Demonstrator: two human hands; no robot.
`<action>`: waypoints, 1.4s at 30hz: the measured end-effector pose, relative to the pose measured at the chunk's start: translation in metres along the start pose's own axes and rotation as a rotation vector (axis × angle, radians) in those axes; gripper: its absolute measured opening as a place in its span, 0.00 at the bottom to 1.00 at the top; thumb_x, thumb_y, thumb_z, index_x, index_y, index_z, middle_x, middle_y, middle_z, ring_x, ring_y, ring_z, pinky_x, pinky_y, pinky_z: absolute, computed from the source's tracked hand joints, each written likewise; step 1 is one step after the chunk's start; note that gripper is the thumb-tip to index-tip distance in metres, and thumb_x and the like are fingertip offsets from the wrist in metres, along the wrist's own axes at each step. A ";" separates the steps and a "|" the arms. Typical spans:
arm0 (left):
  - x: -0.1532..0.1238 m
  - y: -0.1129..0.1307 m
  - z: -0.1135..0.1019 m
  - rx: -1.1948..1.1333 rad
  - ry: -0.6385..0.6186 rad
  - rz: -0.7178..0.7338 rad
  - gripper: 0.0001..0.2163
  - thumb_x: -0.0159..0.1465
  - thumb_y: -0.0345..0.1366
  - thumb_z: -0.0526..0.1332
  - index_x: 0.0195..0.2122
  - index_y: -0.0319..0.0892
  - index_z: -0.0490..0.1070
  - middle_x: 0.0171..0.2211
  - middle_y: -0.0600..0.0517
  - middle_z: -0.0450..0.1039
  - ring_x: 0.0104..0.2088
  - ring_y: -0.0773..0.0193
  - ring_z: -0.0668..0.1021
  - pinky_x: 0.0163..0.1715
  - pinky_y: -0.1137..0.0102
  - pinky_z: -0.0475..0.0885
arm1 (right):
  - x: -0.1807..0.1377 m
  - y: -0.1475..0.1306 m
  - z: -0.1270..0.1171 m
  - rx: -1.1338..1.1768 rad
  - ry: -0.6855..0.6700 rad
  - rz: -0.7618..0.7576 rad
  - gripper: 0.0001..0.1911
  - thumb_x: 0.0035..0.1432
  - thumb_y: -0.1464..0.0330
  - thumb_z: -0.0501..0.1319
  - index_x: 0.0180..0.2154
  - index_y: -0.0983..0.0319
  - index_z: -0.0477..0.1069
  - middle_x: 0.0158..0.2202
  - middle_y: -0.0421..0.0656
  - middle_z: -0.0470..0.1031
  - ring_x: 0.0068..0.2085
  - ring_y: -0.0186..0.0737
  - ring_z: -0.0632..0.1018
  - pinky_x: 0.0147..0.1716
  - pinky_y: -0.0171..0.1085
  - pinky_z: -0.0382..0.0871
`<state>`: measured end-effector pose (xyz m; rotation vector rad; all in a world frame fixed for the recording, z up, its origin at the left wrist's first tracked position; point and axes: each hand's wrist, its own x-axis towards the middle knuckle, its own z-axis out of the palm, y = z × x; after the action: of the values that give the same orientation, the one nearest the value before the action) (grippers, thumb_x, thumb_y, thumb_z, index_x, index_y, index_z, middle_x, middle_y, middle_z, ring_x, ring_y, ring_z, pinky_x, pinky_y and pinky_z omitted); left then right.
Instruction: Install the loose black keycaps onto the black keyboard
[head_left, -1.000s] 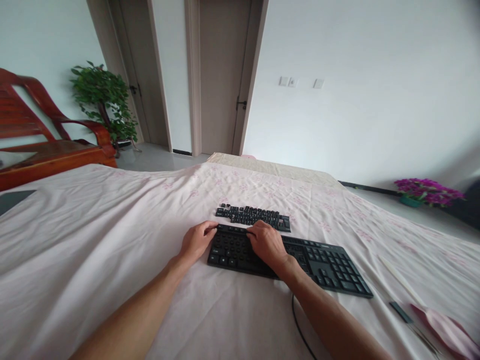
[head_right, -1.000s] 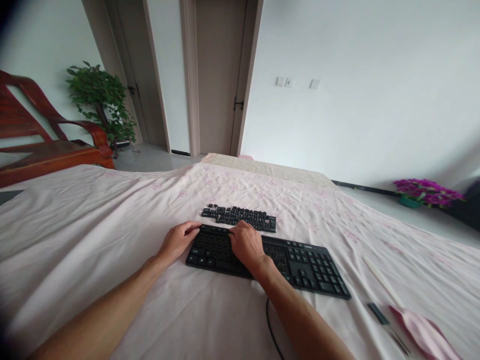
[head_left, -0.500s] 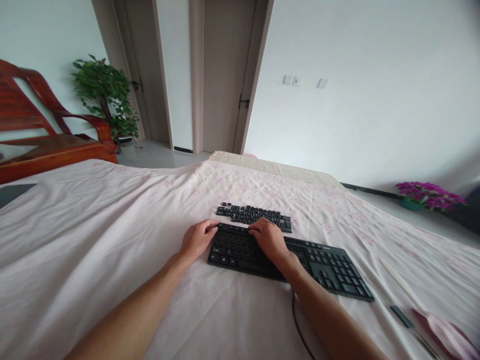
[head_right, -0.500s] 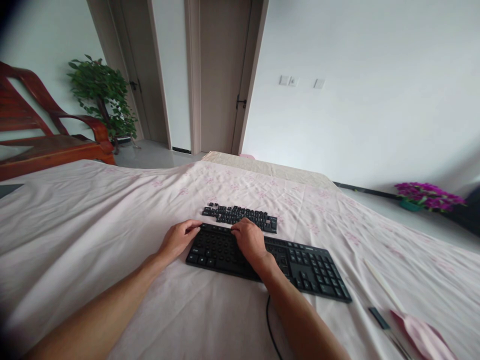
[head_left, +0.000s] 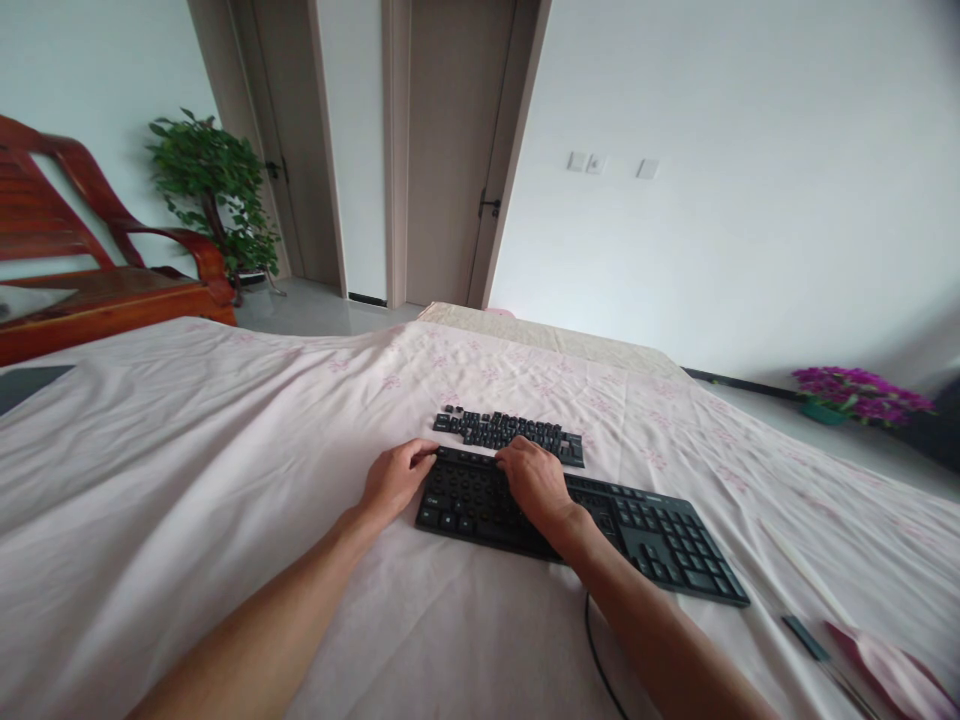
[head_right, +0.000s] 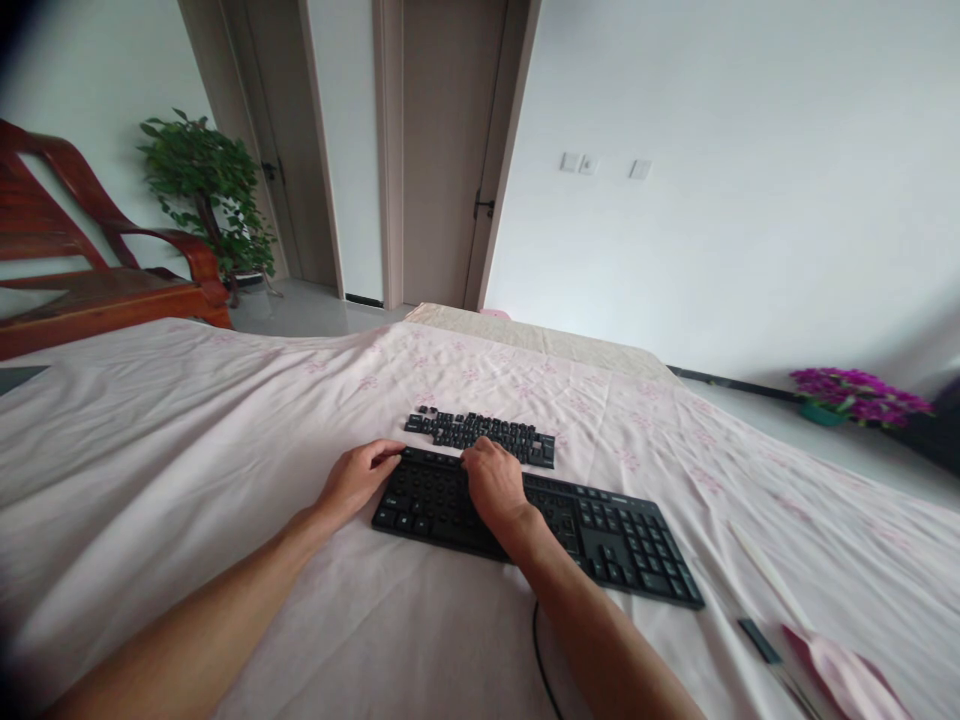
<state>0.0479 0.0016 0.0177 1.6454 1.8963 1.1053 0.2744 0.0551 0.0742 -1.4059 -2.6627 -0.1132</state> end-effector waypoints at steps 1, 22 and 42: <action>0.000 -0.001 0.000 0.002 0.000 -0.001 0.13 0.62 0.40 0.56 0.45 0.49 0.75 0.43 0.55 0.79 0.44 0.62 0.79 0.45 0.71 0.71 | 0.001 0.001 0.001 0.011 0.000 -0.002 0.13 0.65 0.67 0.52 0.37 0.58 0.76 0.39 0.44 0.74 0.39 0.37 0.75 0.36 0.32 0.63; -0.001 0.001 -0.001 0.015 -0.003 -0.013 0.14 0.62 0.41 0.56 0.45 0.50 0.75 0.43 0.55 0.79 0.43 0.63 0.79 0.45 0.71 0.70 | -0.003 -0.002 -0.001 -0.053 -0.002 -0.070 0.17 0.66 0.71 0.48 0.34 0.61 0.75 0.39 0.45 0.73 0.40 0.37 0.74 0.36 0.32 0.63; -0.001 0.000 0.000 0.020 -0.002 0.005 0.14 0.62 0.40 0.55 0.45 0.49 0.75 0.43 0.55 0.79 0.43 0.63 0.79 0.45 0.71 0.70 | -0.018 -0.010 0.001 -0.081 0.009 -0.089 0.13 0.56 0.78 0.53 0.37 0.62 0.73 0.43 0.48 0.71 0.44 0.43 0.71 0.43 0.38 0.62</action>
<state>0.0483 0.0010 0.0174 1.6623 1.9096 1.0897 0.2759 0.0346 0.0709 -1.3055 -2.7422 -0.2374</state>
